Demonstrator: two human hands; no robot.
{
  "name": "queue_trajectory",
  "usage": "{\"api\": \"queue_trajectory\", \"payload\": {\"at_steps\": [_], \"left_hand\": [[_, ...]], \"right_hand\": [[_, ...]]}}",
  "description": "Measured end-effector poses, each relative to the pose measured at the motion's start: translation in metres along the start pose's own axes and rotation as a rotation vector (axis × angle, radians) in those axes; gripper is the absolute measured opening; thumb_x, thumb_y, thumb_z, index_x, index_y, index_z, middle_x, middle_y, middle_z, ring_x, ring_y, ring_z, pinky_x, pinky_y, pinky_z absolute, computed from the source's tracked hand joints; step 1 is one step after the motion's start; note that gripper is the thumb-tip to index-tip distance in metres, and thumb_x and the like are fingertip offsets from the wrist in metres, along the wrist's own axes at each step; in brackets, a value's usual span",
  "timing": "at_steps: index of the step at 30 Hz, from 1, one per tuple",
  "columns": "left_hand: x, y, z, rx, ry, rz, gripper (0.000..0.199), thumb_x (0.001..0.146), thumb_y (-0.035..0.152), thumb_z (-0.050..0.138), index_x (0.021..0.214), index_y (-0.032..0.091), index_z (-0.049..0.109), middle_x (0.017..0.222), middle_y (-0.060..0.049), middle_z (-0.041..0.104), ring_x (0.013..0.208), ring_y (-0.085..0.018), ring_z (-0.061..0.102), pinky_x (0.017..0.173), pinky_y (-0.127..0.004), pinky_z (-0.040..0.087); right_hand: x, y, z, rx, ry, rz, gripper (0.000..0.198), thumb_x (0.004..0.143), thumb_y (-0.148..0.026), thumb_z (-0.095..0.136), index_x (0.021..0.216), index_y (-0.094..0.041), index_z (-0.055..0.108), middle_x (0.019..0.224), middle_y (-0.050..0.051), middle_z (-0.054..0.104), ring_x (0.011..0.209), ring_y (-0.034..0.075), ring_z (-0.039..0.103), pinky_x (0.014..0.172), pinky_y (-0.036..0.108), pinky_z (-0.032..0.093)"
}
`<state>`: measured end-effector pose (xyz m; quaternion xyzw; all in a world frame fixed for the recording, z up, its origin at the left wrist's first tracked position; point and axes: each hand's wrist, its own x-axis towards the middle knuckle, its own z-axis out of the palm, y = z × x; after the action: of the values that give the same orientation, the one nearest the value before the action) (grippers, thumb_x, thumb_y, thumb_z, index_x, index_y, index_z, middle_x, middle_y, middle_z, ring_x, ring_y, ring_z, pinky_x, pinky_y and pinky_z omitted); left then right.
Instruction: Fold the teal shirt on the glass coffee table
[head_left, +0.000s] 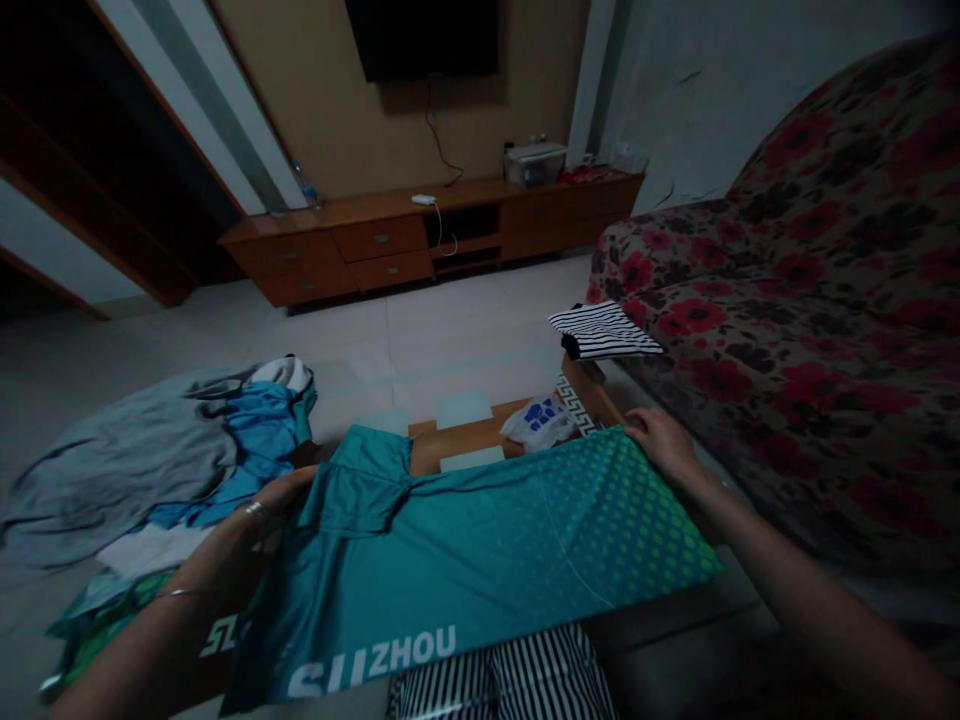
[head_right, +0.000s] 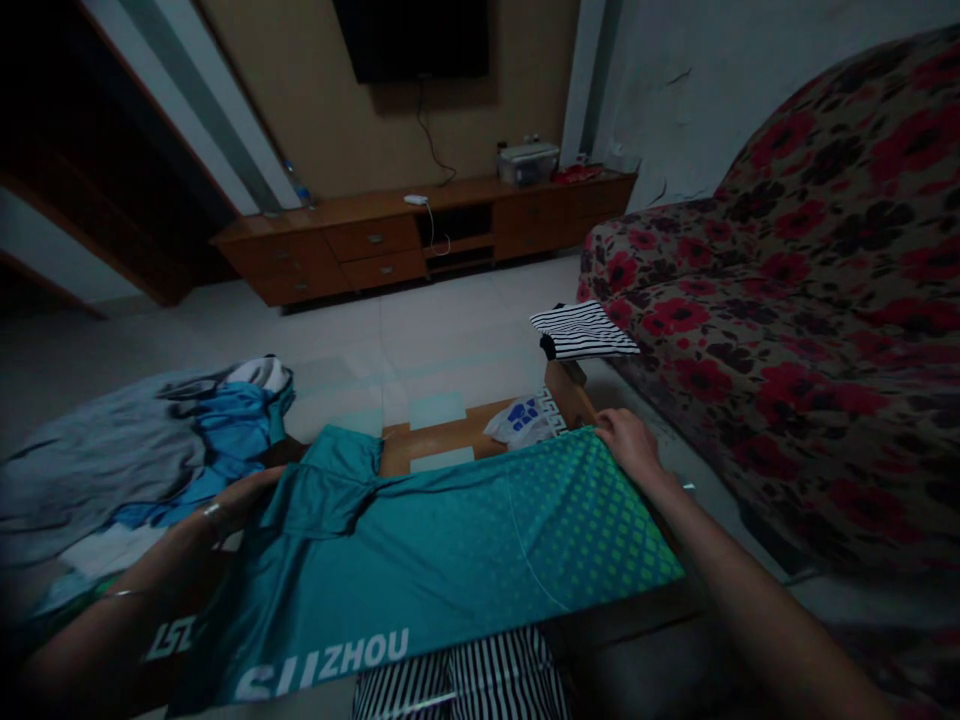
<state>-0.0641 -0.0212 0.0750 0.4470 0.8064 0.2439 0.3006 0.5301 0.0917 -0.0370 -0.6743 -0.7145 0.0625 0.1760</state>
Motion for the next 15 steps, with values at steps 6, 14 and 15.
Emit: {"api": "queue_trajectory", "payload": {"at_steps": [6,14,15], "left_hand": [[0.043,-0.013,0.009,0.341,0.055,0.06,0.026,0.079,0.012,0.047,0.101,0.01,0.06,0.102,-0.009,0.066,0.094,-0.018,0.059,0.083,-0.028,0.046],[-0.053,-0.02,0.059,0.864,-0.125,0.315,0.033,0.087,0.049,0.048,0.101,0.02,0.054,0.105,-0.008,0.055,0.089,-0.019,0.059,0.069,-0.026,0.045],[-0.058,-0.019,0.068,0.885,-0.119,0.313,0.035,0.086,0.049,0.049,0.104,0.02,0.053,0.108,-0.008,0.054,0.091,-0.02,0.059,0.068,-0.026,0.045]], "right_hand": [[-0.05,-0.036,0.008,0.021,0.108,-0.233,0.027,0.09,-0.028,0.043,0.109,-0.019,0.06,0.103,0.009,0.062,0.098,0.022,0.057,0.087,0.035,0.045],[-0.093,-0.046,0.037,0.047,0.134,-0.304,0.024,0.091,-0.027,0.043,0.103,-0.02,0.062,0.093,0.007,0.061,0.094,0.023,0.056,0.081,0.035,0.046],[-0.094,-0.046,0.038,0.044,0.143,-0.3,0.024,0.09,-0.026,0.043,0.103,-0.02,0.062,0.093,0.007,0.061,0.093,0.022,0.056,0.081,0.035,0.046]]}}
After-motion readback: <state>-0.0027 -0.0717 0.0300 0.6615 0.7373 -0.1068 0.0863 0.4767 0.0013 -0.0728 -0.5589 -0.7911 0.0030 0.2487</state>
